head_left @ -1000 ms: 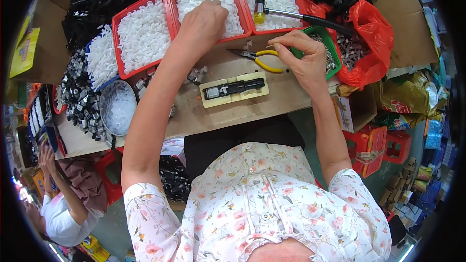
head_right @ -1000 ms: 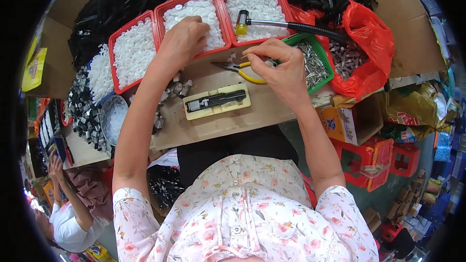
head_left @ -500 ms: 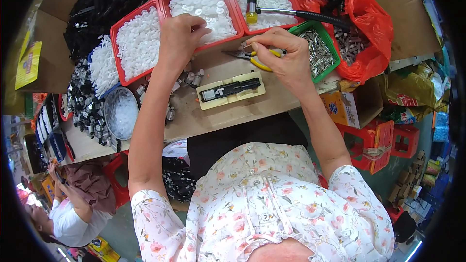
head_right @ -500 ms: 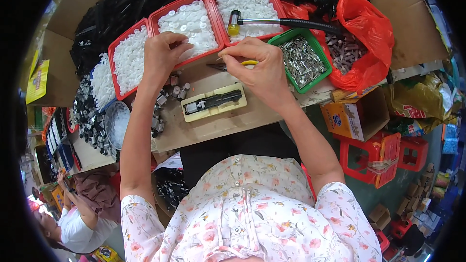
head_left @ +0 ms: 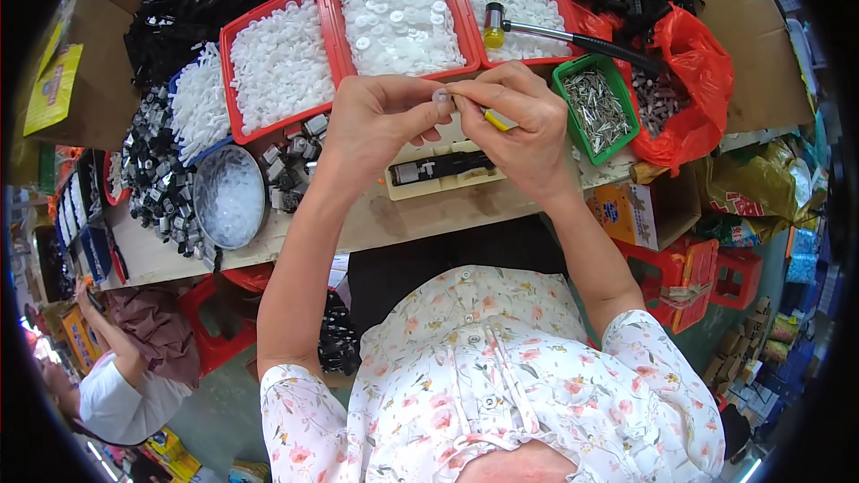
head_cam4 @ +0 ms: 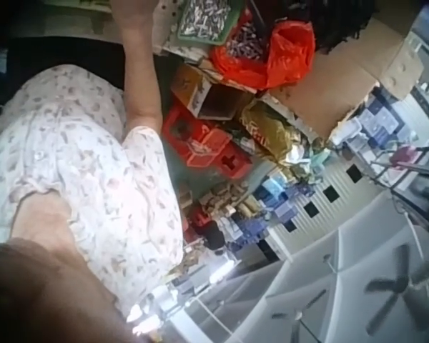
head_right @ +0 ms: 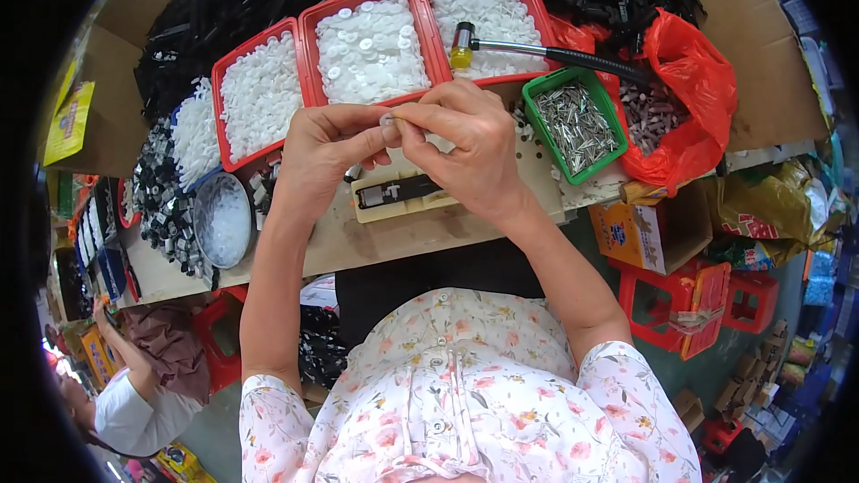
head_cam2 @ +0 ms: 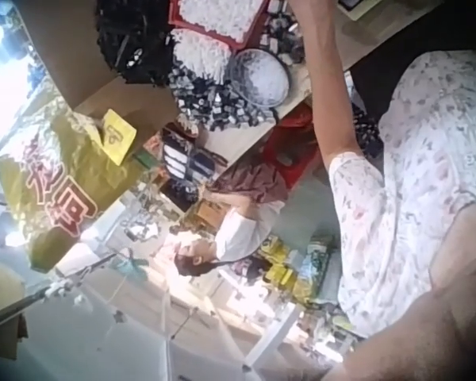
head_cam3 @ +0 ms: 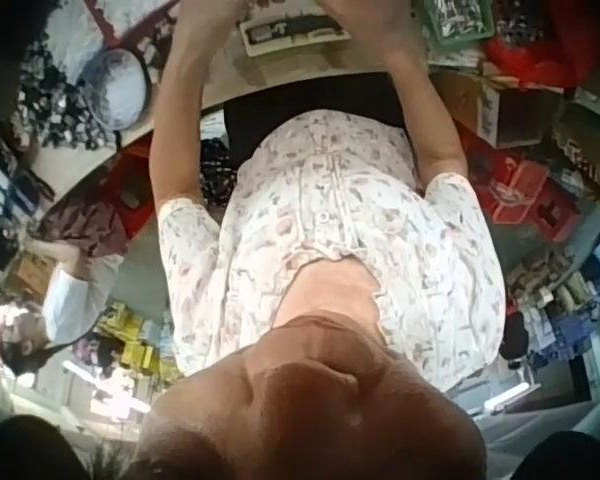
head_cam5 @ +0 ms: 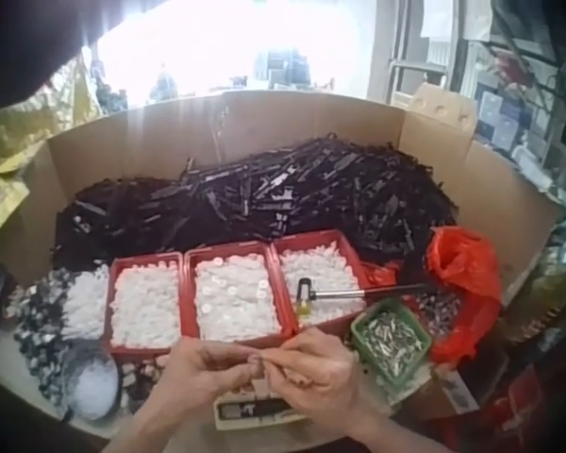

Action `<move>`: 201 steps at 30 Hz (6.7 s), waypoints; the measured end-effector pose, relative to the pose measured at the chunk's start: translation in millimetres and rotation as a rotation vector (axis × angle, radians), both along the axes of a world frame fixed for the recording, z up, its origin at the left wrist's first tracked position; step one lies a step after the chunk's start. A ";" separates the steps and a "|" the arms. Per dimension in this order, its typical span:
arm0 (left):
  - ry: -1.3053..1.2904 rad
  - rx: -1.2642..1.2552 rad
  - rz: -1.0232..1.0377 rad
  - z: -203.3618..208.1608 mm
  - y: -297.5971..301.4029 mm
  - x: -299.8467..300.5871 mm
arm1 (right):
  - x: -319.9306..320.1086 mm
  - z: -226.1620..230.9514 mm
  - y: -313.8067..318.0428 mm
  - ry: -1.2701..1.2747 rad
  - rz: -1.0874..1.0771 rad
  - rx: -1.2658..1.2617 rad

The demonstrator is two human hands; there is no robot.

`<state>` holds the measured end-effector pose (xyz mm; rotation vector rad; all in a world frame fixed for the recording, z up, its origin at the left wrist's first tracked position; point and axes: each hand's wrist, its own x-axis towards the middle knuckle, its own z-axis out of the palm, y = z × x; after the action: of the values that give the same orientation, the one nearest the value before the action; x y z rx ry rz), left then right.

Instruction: Manually assemble small plastic and metal components into finished parts using pliers and a small hammer.

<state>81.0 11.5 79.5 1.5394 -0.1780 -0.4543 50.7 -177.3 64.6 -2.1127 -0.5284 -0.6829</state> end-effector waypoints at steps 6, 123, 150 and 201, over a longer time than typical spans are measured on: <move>0.024 0.031 0.032 0.2 0.4 -4.5 | -3.6 1.4 -0.2 -0.116 -0.006 -0.104; -1.048 0.589 -0.126 -6.5 -53.0 10.4 | -16.2 -23.5 -150.1 0.249 -0.316 -0.523; -1.268 0.662 -0.361 -28.9 -123.7 103.2 | -22.4 -17.6 -153.2 0.261 -0.362 -0.144; 0.109 -0.251 -0.125 -32.2 -18.4 -10.8 | -25.1 6.5 -42.3 0.445 0.178 0.132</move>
<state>70.2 -6.9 47.2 1.2587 -0.2378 -0.5907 25.6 -219.6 71.1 -1.9817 -0.4025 -0.1329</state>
